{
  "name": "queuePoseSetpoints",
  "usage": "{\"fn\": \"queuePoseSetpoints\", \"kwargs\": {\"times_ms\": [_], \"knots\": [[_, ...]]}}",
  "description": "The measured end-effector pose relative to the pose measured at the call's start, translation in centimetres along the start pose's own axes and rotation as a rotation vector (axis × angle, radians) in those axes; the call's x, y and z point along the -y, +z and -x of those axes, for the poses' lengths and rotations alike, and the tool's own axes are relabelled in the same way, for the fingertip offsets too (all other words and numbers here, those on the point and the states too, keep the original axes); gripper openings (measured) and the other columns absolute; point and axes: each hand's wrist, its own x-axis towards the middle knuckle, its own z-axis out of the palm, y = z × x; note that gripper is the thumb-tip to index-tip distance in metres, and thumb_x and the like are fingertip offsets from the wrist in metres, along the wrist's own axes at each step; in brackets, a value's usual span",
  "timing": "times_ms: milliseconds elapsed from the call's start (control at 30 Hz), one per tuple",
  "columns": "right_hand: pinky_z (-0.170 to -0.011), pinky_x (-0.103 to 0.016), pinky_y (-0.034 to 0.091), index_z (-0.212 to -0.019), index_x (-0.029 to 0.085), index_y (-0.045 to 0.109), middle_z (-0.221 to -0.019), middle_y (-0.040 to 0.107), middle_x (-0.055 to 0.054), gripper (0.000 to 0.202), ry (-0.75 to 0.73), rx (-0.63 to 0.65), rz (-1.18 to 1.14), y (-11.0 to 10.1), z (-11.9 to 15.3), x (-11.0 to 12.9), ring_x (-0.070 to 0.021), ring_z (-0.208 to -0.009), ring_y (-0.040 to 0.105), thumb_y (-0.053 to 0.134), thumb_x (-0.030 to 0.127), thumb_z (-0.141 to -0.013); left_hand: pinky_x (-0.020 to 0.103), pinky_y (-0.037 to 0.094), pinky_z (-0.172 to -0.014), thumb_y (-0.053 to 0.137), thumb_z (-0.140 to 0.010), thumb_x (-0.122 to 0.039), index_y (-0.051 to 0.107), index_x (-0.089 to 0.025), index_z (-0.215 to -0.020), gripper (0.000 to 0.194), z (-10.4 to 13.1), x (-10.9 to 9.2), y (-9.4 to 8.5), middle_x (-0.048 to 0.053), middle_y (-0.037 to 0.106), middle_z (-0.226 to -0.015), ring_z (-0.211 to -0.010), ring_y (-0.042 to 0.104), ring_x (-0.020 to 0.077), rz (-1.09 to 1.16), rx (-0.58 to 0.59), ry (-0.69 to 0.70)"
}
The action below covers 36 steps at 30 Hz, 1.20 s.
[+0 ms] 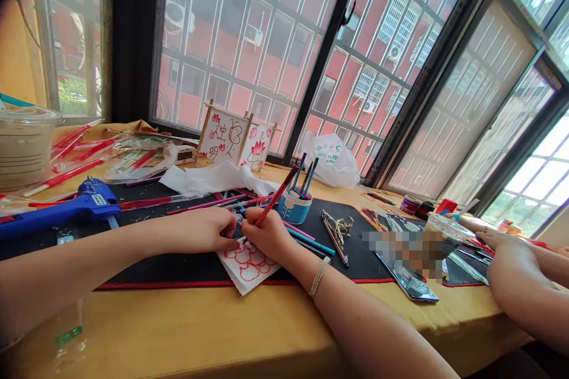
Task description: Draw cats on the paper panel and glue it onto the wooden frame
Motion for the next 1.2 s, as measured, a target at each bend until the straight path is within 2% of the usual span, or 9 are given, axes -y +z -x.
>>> {"fn": "queuePoseSetpoints", "kwargs": {"times_ms": [567, 767, 933, 1067, 1200], "knots": [[-0.043, -0.020, 0.018, -0.050, 0.019, 0.026, -0.048, 0.024, 0.008, 0.027, 0.030, 0.007, -0.030, 0.0, 0.1, 0.4, -0.0058, -0.046, 0.022, 0.047, 0.017, -0.066, 0.027, 0.033, -0.053, 0.050, -0.069, -0.045, 0.055, -0.020, -0.074, 0.026, 0.2, -0.1, -0.1, 0.002, 0.061, -0.076, -0.067, 0.055, 0.0169, 0.018, -0.006, -0.020], [-0.040, -0.019, 0.023, -0.050, 0.020, 0.027, -0.046, 0.027, 0.008, 0.026, 0.066, -0.053, -0.064, -0.9, -0.2, 0.3, -0.0055, -0.042, 0.027, 0.046, 0.021, -0.067, 0.027, 0.031, -0.051, 0.050, -0.069, -0.044, 0.053, -0.020, -0.071, 0.024, 0.0, 0.1, 0.1, 0.001, 0.061, -0.072, -0.061, 0.053, 0.0156, -0.018, -0.035, 0.001], [-0.039, -0.018, 0.024, -0.049, 0.020, 0.027, -0.044, 0.027, 0.008, 0.026, 0.082, -0.045, -0.079, -1.5, -0.2, 0.0, -0.0050, -0.040, 0.028, 0.048, 0.020, -0.065, 0.027, 0.030, -0.049, 0.049, -0.069, -0.044, 0.052, -0.020, -0.067, 0.024, -0.1, 0.3, 0.2, 0.001, 0.060, -0.070, -0.059, 0.053, 0.0151, -0.025, -0.052, 0.036], [-0.039, -0.018, 0.024, -0.047, 0.019, 0.028, -0.043, 0.028, 0.009, 0.027, 0.078, -0.074, -0.096, -1.5, -0.2, 0.1, -0.0045, -0.041, 0.026, 0.050, 0.019, -0.063, 0.027, 0.030, -0.048, 0.049, -0.068, -0.044, 0.053, -0.020, -0.067, 0.024, -0.3, 0.4, 0.4, 0.003, 0.061, -0.070, -0.059, 0.053, 0.0159, -0.012, -0.045, 0.050], [-0.036, -0.017, 0.029, -0.048, 0.020, 0.029, -0.039, 0.030, 0.010, 0.027, 0.100, -0.147, -0.150, -1.7, -0.3, 0.6, -0.0046, -0.035, 0.031, 0.050, 0.022, -0.065, 0.026, 0.032, -0.050, 0.050, -0.068, -0.038, 0.054, -0.019, -0.069, 0.019, -0.2, 0.2, 0.3, 0.003, 0.062, -0.070, -0.061, 0.054, 0.0156, 0.062, -0.010, 0.044]]}}
